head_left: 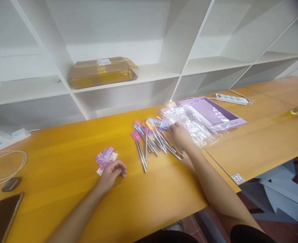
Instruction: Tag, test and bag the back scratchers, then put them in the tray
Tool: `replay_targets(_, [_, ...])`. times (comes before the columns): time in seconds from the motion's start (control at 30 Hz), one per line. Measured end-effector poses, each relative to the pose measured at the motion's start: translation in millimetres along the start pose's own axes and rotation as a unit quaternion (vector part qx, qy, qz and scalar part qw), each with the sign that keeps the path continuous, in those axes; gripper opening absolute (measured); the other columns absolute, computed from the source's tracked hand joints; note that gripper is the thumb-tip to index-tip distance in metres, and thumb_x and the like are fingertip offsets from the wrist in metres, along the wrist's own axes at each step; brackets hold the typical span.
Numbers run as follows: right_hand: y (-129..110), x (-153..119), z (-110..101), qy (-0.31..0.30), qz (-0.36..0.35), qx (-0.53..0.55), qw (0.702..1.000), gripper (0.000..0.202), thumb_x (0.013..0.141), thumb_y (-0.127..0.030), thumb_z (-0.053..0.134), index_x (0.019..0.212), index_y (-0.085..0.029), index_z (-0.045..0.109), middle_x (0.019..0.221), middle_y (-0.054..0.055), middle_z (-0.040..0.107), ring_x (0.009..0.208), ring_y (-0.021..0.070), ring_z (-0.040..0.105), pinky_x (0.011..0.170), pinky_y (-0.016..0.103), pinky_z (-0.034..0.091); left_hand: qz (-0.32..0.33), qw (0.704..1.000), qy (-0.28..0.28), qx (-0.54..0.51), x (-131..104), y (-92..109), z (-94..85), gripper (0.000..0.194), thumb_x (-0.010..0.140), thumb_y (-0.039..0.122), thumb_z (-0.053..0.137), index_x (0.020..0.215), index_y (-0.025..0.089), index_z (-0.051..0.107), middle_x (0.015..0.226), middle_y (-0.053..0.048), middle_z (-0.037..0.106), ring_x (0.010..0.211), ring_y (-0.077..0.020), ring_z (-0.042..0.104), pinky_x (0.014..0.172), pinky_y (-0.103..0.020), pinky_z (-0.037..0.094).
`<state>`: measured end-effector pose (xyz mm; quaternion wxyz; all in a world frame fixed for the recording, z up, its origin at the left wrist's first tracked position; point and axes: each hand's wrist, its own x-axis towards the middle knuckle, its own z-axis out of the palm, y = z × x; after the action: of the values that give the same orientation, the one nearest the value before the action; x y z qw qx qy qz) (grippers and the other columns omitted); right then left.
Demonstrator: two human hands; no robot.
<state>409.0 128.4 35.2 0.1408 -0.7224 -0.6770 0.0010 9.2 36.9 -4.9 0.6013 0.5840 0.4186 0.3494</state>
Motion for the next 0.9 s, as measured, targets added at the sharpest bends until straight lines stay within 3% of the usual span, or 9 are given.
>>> replay_targets(0.13, [-9.8, -2.2, -20.5, 0.13, 0.002, 0.137, 0.982, 0.042, 0.114, -0.042, 0.033, 0.09, -0.02, 0.059, 0.089, 0.008, 0.065, 0.082, 0.0205, 0.059, 0.075, 0.031, 0.042, -0.005, 1.0, -0.005, 0.005, -0.5, 1.4, -0.6, 0.012, 0.091, 0.025, 0.06, 0.093, 0.017, 0.069, 0.082, -0.002, 0.072, 0.072, -0.0167, 0.068, 0.073, -0.031, 0.054])
replay_targets(0.23, [-22.3, -6.4, -46.7, 0.279, -0.011, 0.371, 0.886, 0.045, 0.113, -0.056, 0.037, 0.086, -0.023, 0.053, 0.077, 0.001, 0.06, 0.071, 0.0162, 0.056, 0.07, 0.029, 0.043, -0.008, 1.0, -0.004, 0.009, 0.1, 1.9, -1.3, 0.012, 0.091, 0.025, 0.061, 0.093, 0.018, 0.069, 0.081, -0.002, 0.071, 0.072, -0.0168, 0.068, 0.073, -0.031, 0.054])
replay_targets(0.3, [-26.4, -13.2, -67.9, 0.33, -0.01, 0.477, 0.814, 0.045, 0.111, -0.063, 0.038, 0.09, -0.025, 0.05, 0.071, -0.003, 0.052, 0.059, 0.0138, 0.049, 0.059, 0.027, 0.039, -0.009, 1.0, -0.002, 0.013, 0.8, 1.8, -1.8, 0.012, 0.092, 0.026, 0.061, 0.093, 0.018, 0.07, 0.082, -0.002, 0.072, 0.072, -0.0169, 0.068, 0.073, -0.032, 0.055])
replay_targets(0.33, [-25.7, -18.0, -78.3, 0.328, -0.004, 0.495, 0.804, 0.045, 0.11, -0.065, 0.039, 0.091, -0.026, 0.05, 0.068, -0.004, 0.048, 0.054, 0.0132, 0.043, 0.054, 0.026, 0.035, -0.01, 1.0, -0.001, 0.016, 1.1, 1.8, -1.9, 0.012, 0.092, 0.026, 0.061, 0.093, 0.018, 0.07, 0.083, -0.002, 0.072, 0.072, -0.0169, 0.068, 0.074, -0.032, 0.055])
replay_targets(0.37, [-23.0, -23.6, -87.7, 0.306, 0.001, 0.481, 0.822, 0.044, 0.108, -0.065, 0.042, 0.09, -0.026, 0.051, 0.065, -0.005, 0.046, 0.051, 0.0129, 0.039, 0.051, 0.026, 0.03, -0.011, 1.0, 0.0, 0.019, 1.4, 2.0, -1.9, 0.012, 0.092, 0.026, 0.061, 0.093, 0.018, 0.07, 0.083, -0.003, 0.072, 0.072, -0.0169, 0.068, 0.074, -0.032, 0.055])
replay_targets(0.47, [-5.5, -41.8, -102.7, 0.152, 0.013, 0.274, 0.949, 0.044, 0.102, -0.058, 0.059, 0.076, -0.023, 0.052, 0.058, -0.004, 0.044, 0.053, 0.0132, 0.036, 0.054, 0.027, 0.025, -0.01, 1.0, -0.001, 0.027, 1.4, 4.1, -1.5, 0.012, 0.092, 0.026, 0.061, 0.092, 0.018, 0.069, 0.083, -0.002, 0.072, 0.072, -0.0169, 0.068, 0.074, -0.032, 0.055])
replay_targets(0.53, [9.6, -53.5, -98.0, 0.05, 0.031, 0.13, 0.99, 0.045, 0.099, -0.051, 0.061, 0.066, -0.022, 0.048, 0.056, -0.001, 0.047, 0.055, 0.014, 0.038, 0.058, 0.028, 0.026, -0.009, 1.0, -0.002, 0.028, 1.1, 5.9, -0.9, 0.012, 0.092, 0.026, 0.06, 0.092, 0.018, 0.069, 0.082, -0.002, 0.072, 0.072, -0.0171, 0.068, 0.073, -0.032, 0.056])
replay_targets(0.73, [55.0, -95.4, -50.2, -0.069, 0.143, -0.024, 0.987, 0.031, 0.097, -0.049, 0.062, 0.091, -0.02, 0.067, 0.08, 0.008, 0.069, 0.067, 0.0203, 0.058, 0.062, 0.029, 0.033, 0.004, 0.999, -0.01, 0.042, 0.6, 6.2, 1.6, 0.015, 0.095, 0.027, 0.058, 0.093, 0.019, 0.07, 0.084, -0.003, 0.072, 0.072, -0.0169, 0.068, 0.073, -0.031, 0.056])
replay_targets(0.9, [79.5, -135.8, -38.0, -0.131, 0.206, -0.084, 0.966, 0.031, 0.1, -0.049, 0.062, 0.107, -0.019, 0.069, 0.088, 0.013, 0.075, 0.08, 0.0272, 0.069, 0.061, 0.029, 0.036, 0.0, 0.999, -0.011, 0.037, 0.5, 4.3, 1.0, 0.013, 0.094, 0.026, 0.059, 0.093, 0.019, 0.07, 0.085, -0.003, 0.072, 0.073, -0.0171, 0.068, 0.074, -0.032, 0.057])
